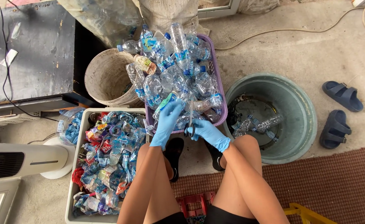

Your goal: The person sits on a mat and uses scissors to cut the labels off plastic water bottles. They pick up a bottle from a purple basket, cut the label, and place the bottle into a grey bucket. The person repeats this process for several bottles throughout the clip.

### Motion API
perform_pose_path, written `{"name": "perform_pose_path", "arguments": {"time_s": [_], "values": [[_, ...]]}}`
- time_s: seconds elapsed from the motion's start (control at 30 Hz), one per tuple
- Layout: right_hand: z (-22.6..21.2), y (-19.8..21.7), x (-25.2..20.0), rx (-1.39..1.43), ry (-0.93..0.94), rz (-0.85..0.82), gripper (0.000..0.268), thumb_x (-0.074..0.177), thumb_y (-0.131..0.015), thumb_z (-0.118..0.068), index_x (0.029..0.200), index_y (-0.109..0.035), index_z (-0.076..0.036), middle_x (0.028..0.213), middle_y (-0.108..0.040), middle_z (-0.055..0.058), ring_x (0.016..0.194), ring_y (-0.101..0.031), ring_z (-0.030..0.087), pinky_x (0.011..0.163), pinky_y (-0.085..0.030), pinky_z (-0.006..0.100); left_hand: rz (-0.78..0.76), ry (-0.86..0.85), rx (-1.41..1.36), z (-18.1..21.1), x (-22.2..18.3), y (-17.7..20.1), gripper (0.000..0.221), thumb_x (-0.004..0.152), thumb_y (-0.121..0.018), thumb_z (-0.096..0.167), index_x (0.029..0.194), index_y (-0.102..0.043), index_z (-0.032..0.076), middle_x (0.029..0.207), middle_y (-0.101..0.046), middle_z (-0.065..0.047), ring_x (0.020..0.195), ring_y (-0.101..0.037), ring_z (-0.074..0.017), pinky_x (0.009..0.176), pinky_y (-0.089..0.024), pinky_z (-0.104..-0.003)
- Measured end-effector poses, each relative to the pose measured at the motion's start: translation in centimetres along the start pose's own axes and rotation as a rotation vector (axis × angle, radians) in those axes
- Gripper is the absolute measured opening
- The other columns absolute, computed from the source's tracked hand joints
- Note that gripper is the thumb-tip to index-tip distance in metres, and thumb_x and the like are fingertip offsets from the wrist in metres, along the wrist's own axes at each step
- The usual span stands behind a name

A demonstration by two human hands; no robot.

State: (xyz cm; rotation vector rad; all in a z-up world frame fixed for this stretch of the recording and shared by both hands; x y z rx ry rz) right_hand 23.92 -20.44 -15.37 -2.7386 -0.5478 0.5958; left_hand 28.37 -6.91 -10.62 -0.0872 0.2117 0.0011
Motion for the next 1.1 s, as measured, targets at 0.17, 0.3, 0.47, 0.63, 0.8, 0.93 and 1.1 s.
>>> {"name": "perform_pose_path", "arguments": {"time_s": [0.17, 0.3, 0.47, 0.63, 0.8, 0.93, 1.1], "values": [[-0.1, 3.1, 1.0, 0.041, 0.036, 0.202, 0.032, 0.085, -0.081, -0.006, 0.115, -0.071, -0.003, 0.076, -0.074, 0.014, 0.061, -0.074, 0.023, 0.054, -0.061, 0.028, 0.134, 0.013, 1.172, -11.5, 6.8, 3.2, 0.091, 0.073, -0.080, 0.067, 0.136, -0.054, 0.007, 0.111, -0.064, -0.017, 0.106, -0.065, -0.0401, 0.091, -0.056, -0.054], [0.5, 4.0, 1.1, 0.057, 0.029, 0.240, 0.033, 0.085, -0.082, -0.006, 0.116, -0.071, -0.004, 0.082, -0.075, 0.014, 0.065, -0.074, 0.023, 0.059, -0.062, 0.029, 0.166, -0.078, 1.414, -14.5, 8.2, 3.5, 0.067, 0.074, -0.082, 0.052, 0.114, -0.052, 0.008, 0.097, -0.060, -0.011, 0.099, -0.066, -0.0366, 0.084, -0.056, -0.051], [0.1, 4.0, 0.5, 0.038, 0.026, 0.262, 0.031, 0.086, -0.080, -0.008, 0.115, -0.072, -0.006, 0.083, -0.075, 0.010, 0.068, -0.072, 0.017, 0.062, -0.061, 0.026, 0.340, -0.318, 1.543, -14.6, 8.7, 3.1, 0.054, 0.064, -0.085, 0.045, 0.095, -0.056, 0.012, 0.083, -0.057, -0.006, 0.081, -0.064, -0.0321, 0.068, -0.055, -0.047], [1.0, 4.4, 0.9, 0.032, 0.023, 0.271, 0.034, 0.085, -0.081, -0.007, 0.118, -0.072, -0.008, 0.086, -0.076, 0.010, 0.069, -0.073, 0.019, 0.064, -0.063, 0.029, 0.383, -0.408, 1.474, -13.5, 8.1, 3.3, 0.045, 0.058, -0.083, 0.035, 0.087, -0.062, 0.007, 0.080, -0.057, -0.013, 0.076, -0.063, -0.0366, 0.066, -0.054, -0.050], [-0.9, 3.9, -0.2, 0.000, 0.052, 0.285, 0.035, 0.086, -0.078, -0.007, 0.120, -0.073, -0.008, 0.083, -0.076, 0.013, 0.070, -0.072, 0.019, 0.064, -0.062, 0.028, 0.344, -0.293, 1.321, -10.5, 6.9, 3.4, 0.043, 0.069, -0.078, 0.040, 0.091, -0.060, 0.008, 0.081, -0.059, -0.014, 0.079, -0.066, -0.0380, 0.069, -0.055, -0.050], [-2.1, 2.8, -1.4, -0.039, 0.132, 0.247, 0.037, 0.086, -0.077, -0.005, 0.123, -0.072, -0.005, 0.085, -0.075, 0.011, 0.074, -0.070, 0.018, 0.066, -0.061, 0.029, 0.238, 0.071, 0.759, -9.4, 4.3, 3.6, 0.044, 0.077, -0.076, 0.048, 0.102, -0.061, 0.015, 0.098, -0.075, -0.009, 0.102, -0.071, -0.0338, 0.087, -0.056, -0.048], [-3.3, 0.3, -4.6, -0.109, 0.170, 0.174, 0.040, 0.086, -0.077, -0.004, 0.126, -0.071, -0.005, 0.084, -0.076, 0.014, 0.077, -0.070, 0.019, 0.066, -0.061, 0.031, 0.175, 0.122, 0.381, -4.2, -1.7, 1.7, 0.044, 0.079, -0.081, 0.048, 0.100, -0.064, 0.013, 0.095, -0.074, -0.013, 0.100, -0.072, -0.0340, 0.081, -0.054, -0.047]]}}
Point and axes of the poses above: each hand's wrist, its own x-axis towards the middle knuckle, its own y-axis out of the back of the hand, z = x × y, the point moved 9 cm from there along x, towards the middle knuckle
